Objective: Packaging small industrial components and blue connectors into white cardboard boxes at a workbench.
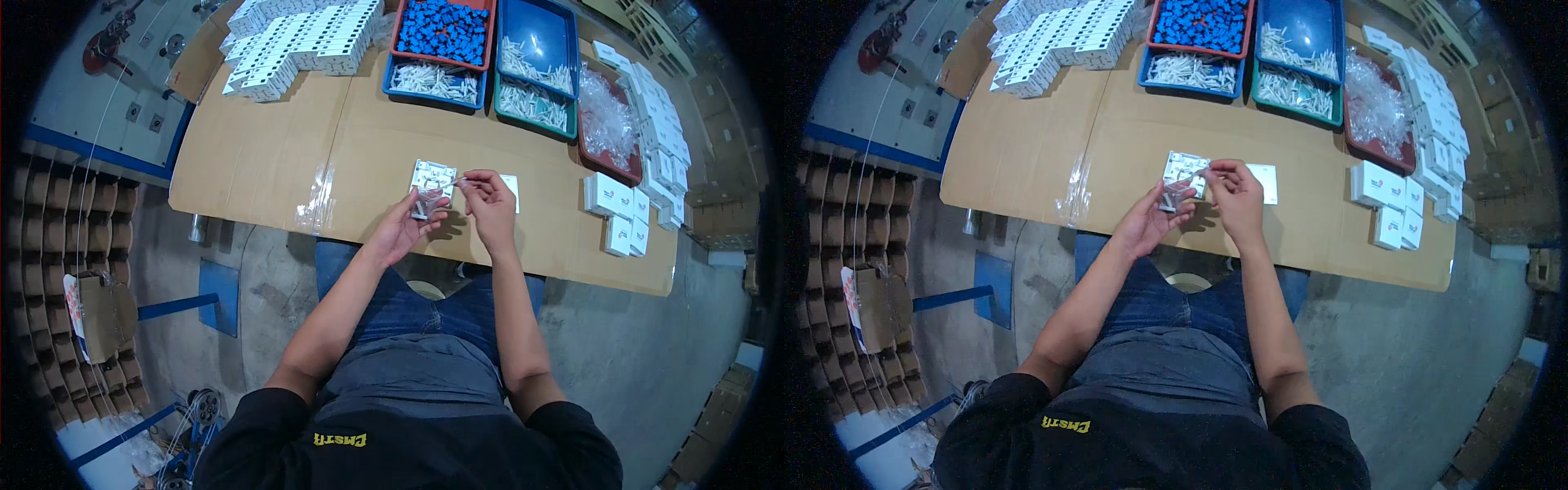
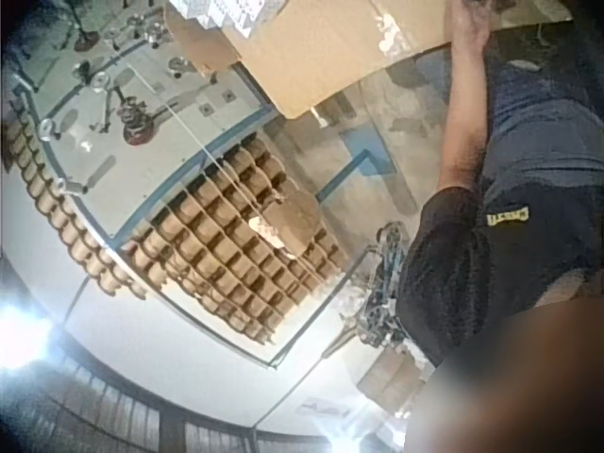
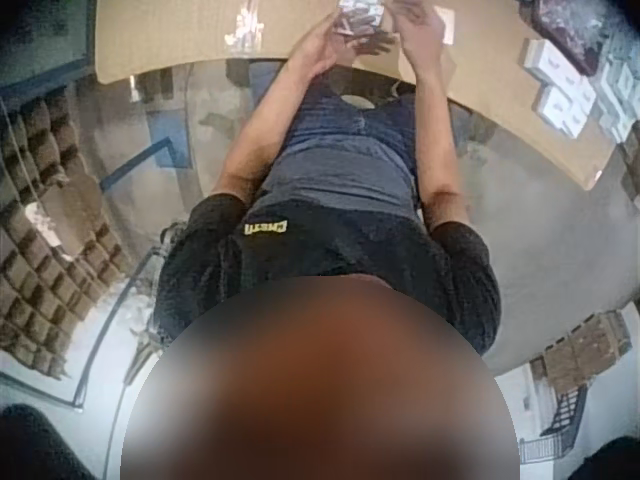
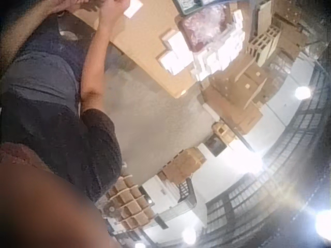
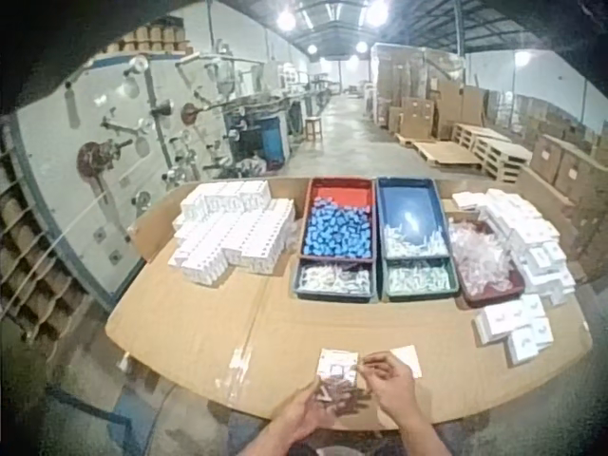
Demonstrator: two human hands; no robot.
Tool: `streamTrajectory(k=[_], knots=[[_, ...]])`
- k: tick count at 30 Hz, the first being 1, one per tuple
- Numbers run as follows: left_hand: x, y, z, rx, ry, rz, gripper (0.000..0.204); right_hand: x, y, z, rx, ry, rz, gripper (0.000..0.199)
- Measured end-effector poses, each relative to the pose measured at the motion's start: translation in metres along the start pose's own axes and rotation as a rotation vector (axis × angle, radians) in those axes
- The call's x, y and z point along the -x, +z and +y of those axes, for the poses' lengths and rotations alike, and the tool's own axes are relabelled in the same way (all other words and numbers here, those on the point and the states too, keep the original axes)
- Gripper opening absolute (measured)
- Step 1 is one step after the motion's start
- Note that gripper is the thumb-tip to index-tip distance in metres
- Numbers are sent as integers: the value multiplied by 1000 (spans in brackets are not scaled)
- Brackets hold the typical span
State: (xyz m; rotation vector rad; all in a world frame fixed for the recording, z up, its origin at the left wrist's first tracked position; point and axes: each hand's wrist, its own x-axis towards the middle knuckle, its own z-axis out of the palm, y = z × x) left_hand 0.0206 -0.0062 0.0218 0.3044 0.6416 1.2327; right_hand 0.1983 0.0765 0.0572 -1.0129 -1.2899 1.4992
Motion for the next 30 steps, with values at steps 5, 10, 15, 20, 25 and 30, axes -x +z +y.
streamTrajectory(k=[5,10,15,20,25,30], knots=[[5,14,-3,-36,17,15,48,9,11,-7,153,-47,-125,15],[10,12,-4,-44,23,31,45,12,5,-7,343,-29,-206,9],[17,10,-3,-75,44,21,44,17,4,-13,344,-230,-322,9],[23,17,-1,-307,48,121,42,18,-6,-36,537,-267,-435,11],[28,33,-1,-754,283,160,29,14,-10,-46,697,-203,-523,13],[33,42,0,-901,306,274,21,14,-12,-60,834,-134,-579,15]])
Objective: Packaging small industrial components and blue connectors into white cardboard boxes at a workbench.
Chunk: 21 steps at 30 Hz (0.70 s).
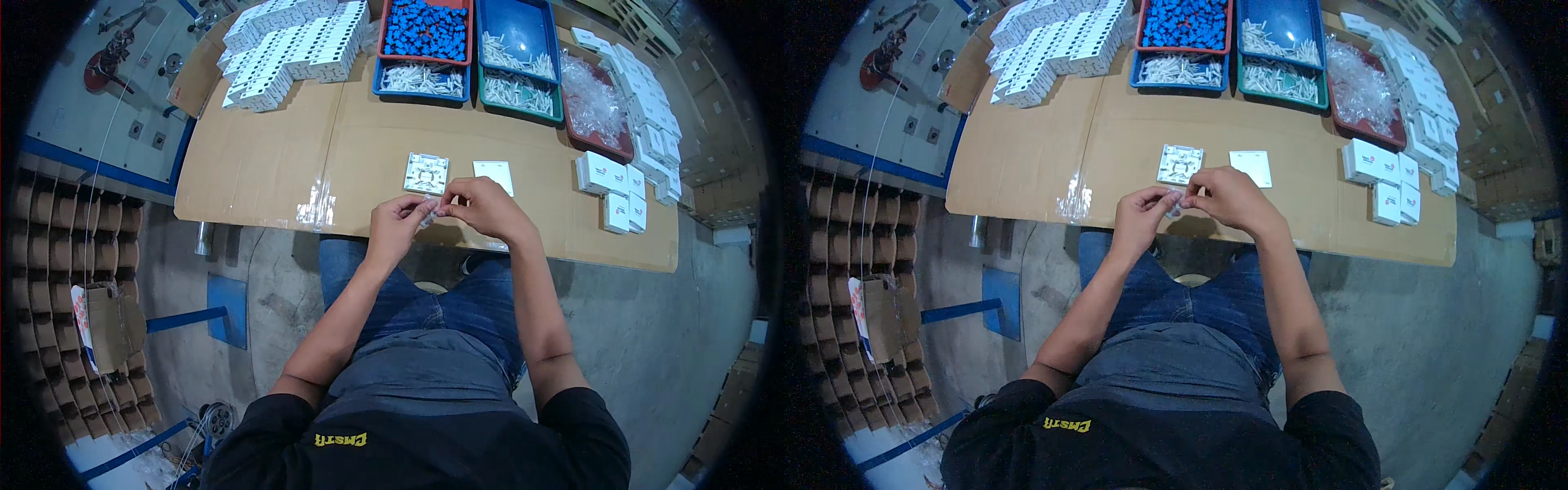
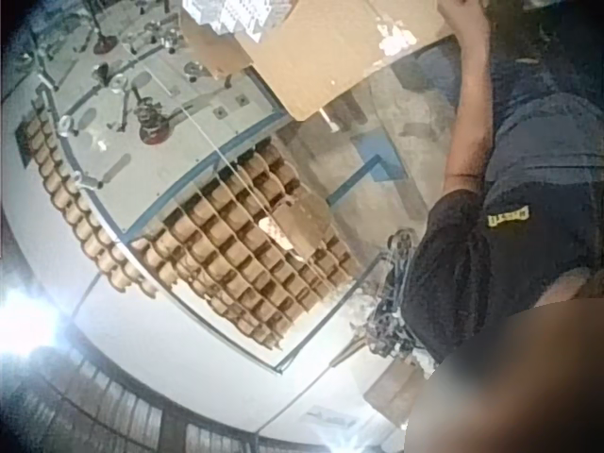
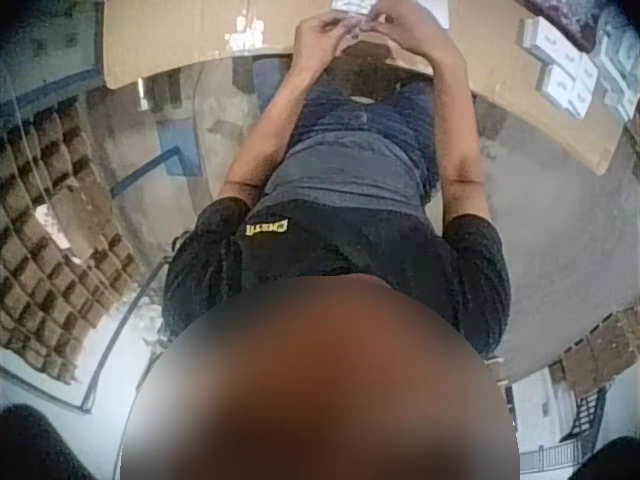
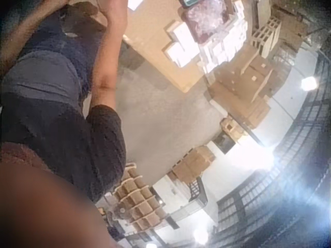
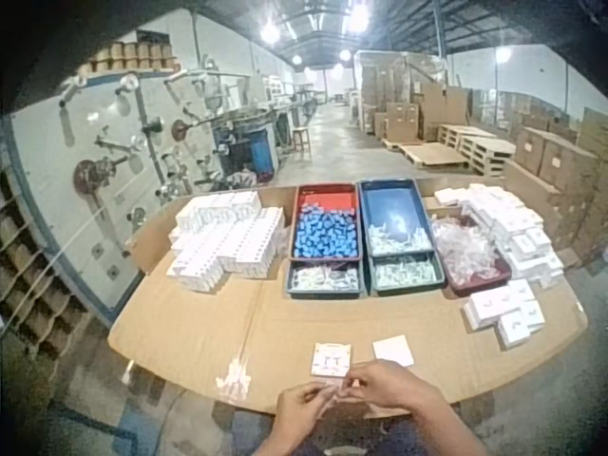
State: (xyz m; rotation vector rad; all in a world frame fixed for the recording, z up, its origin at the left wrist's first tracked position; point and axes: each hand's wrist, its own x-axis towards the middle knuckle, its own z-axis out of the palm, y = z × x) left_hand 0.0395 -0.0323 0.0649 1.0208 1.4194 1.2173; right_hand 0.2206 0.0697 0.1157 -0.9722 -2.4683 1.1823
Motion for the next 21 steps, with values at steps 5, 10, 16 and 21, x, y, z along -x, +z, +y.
streamTrajectory(k=[5,10,16,21], knots=[[0,3,3,256,113,27,17,4,-1,-11,-252,57,26,12],[7,12,16,407,212,110,15,13,21,-20,-873,48,318,16],[10,14,21,350,264,186,17,19,28,-26,-855,178,331,15],[9,12,17,255,246,236,19,18,28,-20,-761,115,320,15]])
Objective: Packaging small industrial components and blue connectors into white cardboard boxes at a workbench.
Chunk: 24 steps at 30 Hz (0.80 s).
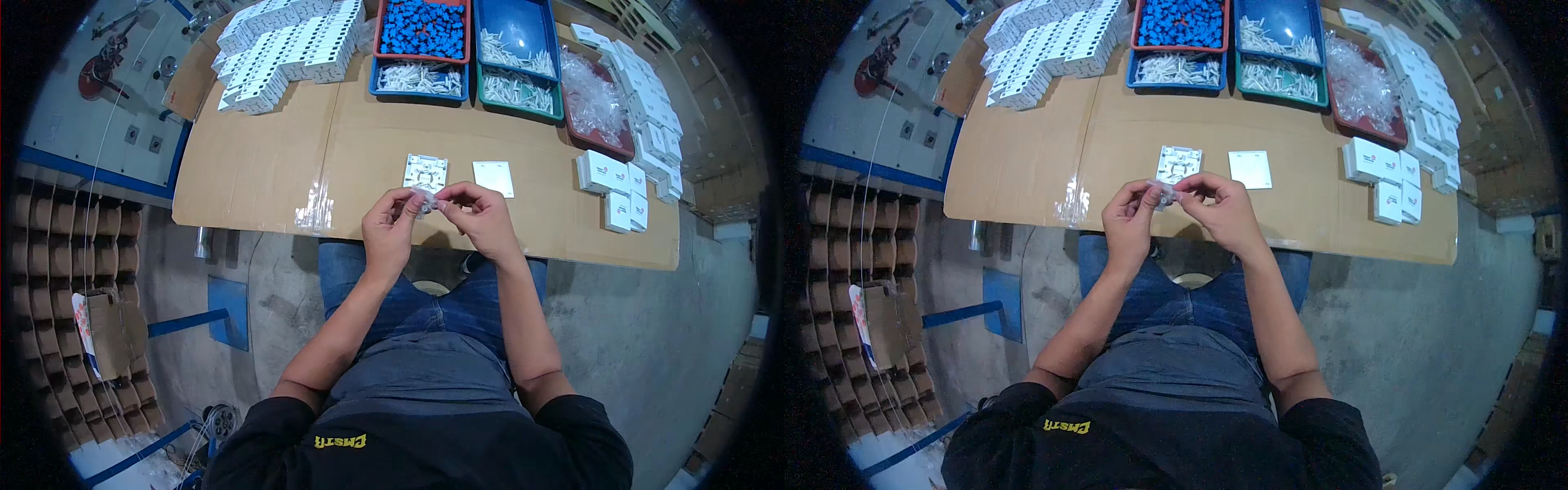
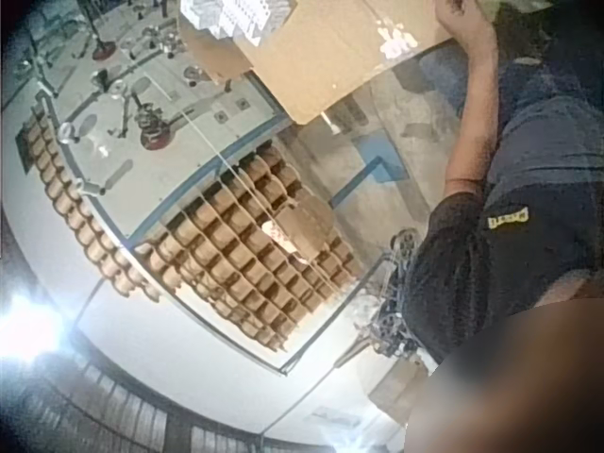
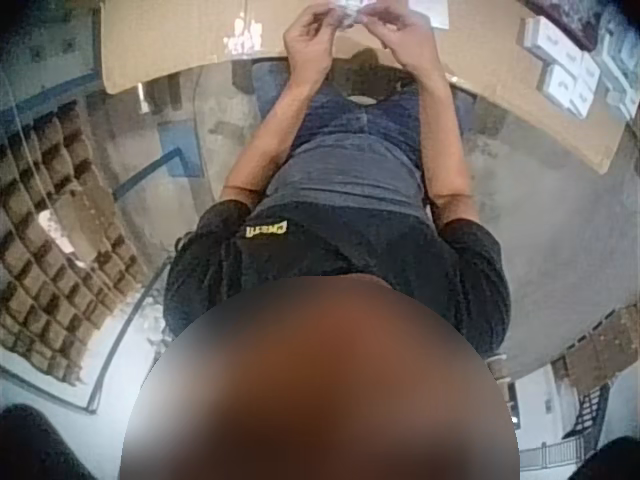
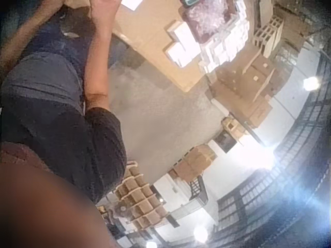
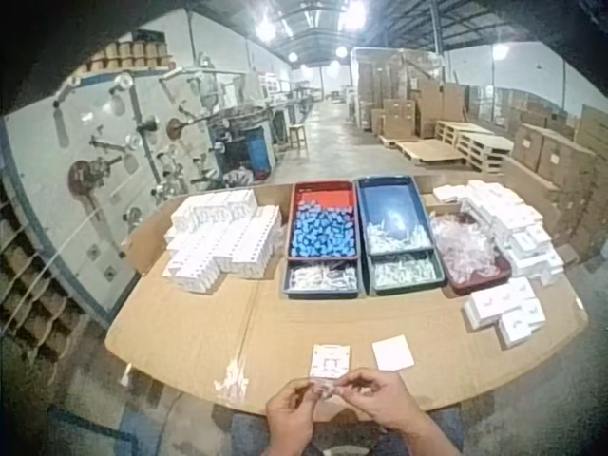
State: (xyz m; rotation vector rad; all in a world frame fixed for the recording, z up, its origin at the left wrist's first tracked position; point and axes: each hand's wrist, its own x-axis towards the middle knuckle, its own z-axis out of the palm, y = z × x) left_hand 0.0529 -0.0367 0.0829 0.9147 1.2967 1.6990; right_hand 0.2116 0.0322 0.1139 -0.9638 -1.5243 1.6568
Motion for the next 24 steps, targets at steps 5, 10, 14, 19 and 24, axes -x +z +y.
streamTrajectory(k=[5,10,14,19,24], knots=[[-2,-2,-1,-51,10,-32,18,-2,-1,11,46,-80,23,14],[-2,-3,-5,-84,90,-57,17,-2,1,13,79,-117,28,14],[-2,-2,-5,-121,113,-40,16,0,4,15,93,-128,44,13],[-1,-2,-4,-97,90,-42,16,1,5,8,174,-53,63,13],[0,-1,-4,-32,61,-47,16,1,8,4,119,-115,42,12]])
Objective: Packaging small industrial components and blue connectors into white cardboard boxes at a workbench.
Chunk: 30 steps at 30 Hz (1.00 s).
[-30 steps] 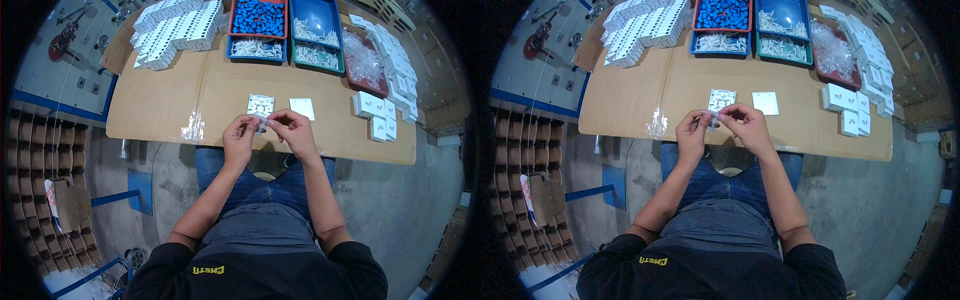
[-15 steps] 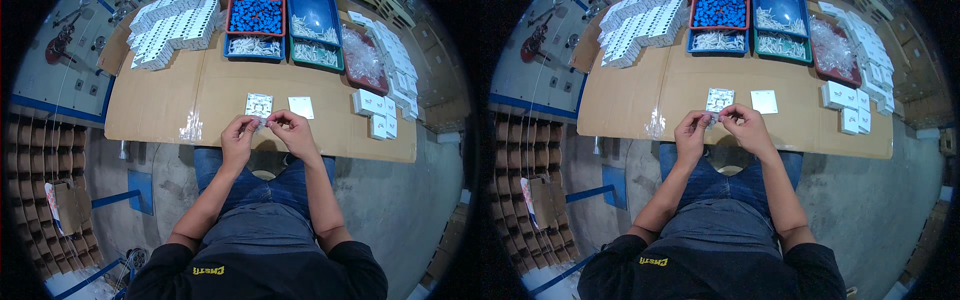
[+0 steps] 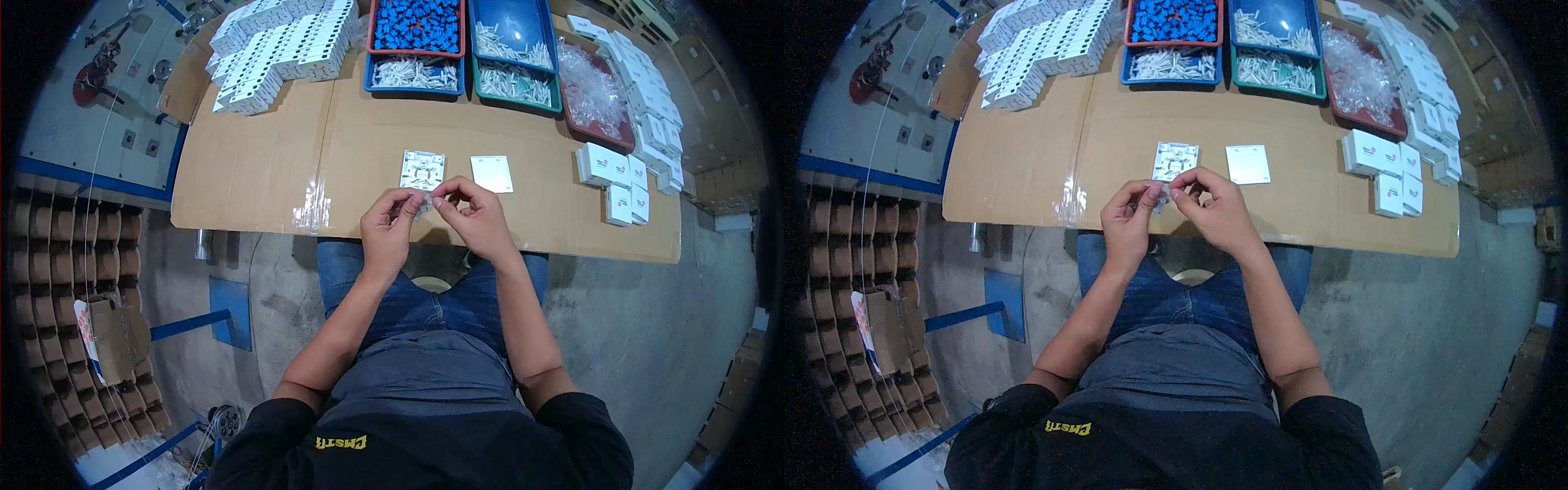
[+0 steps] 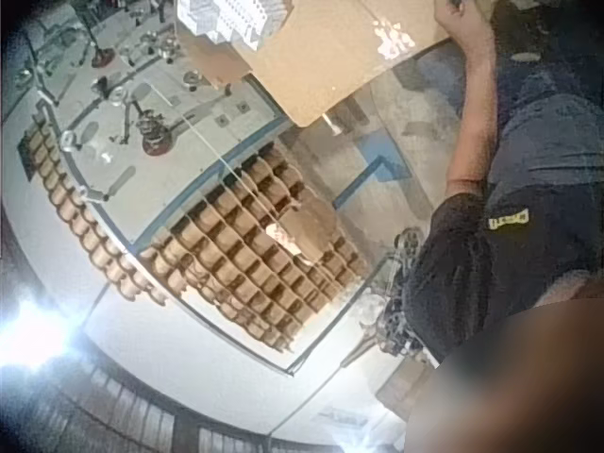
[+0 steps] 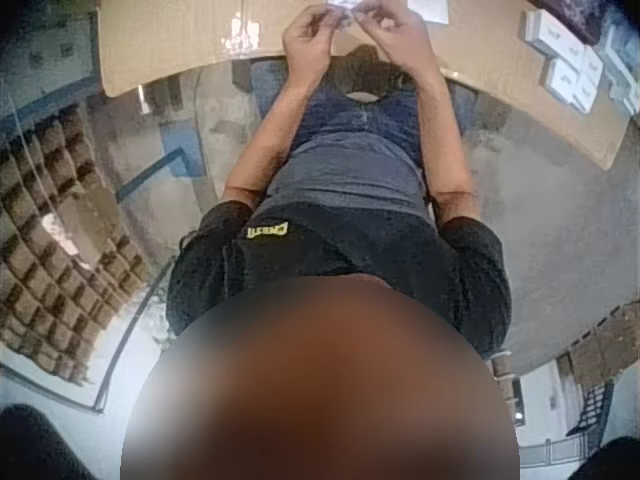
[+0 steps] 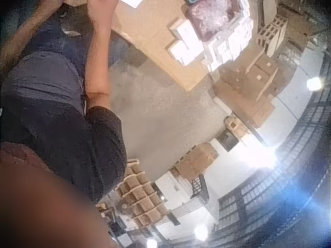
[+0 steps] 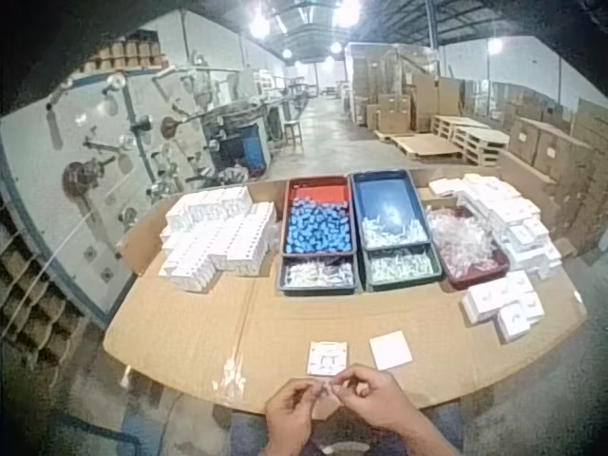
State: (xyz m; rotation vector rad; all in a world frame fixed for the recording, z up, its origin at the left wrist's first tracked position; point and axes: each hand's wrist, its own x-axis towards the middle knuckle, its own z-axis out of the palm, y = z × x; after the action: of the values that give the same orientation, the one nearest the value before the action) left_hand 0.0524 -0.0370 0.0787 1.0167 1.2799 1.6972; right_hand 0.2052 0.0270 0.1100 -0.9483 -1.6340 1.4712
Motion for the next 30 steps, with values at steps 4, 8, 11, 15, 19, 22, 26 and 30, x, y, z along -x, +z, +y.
streamTrajectory(k=[4,8,11,15,19,22,26,30], knots=[[2,0,-2,-7,-17,-6,16,2,-1,6,-9,30,-46,9],[3,1,-1,14,-11,-25,15,4,0,6,24,25,-47,9],[4,1,-4,24,0,-36,14,3,1,8,6,32,-15,8],[4,-1,-4,27,5,-48,14,3,3,7,43,15,-20,9],[3,-1,-1,22,-51,-65,14,1,6,13,47,-8,1,9],[4,-1,-1,-35,-63,-53,15,1,6,17,44,8,14,9],[6,-2,-3,0,-109,-54,15,2,8,24,77,15,30,9],[6,-6,-8,-43,-113,-89,16,0,6,29,4,74,-58,9]])
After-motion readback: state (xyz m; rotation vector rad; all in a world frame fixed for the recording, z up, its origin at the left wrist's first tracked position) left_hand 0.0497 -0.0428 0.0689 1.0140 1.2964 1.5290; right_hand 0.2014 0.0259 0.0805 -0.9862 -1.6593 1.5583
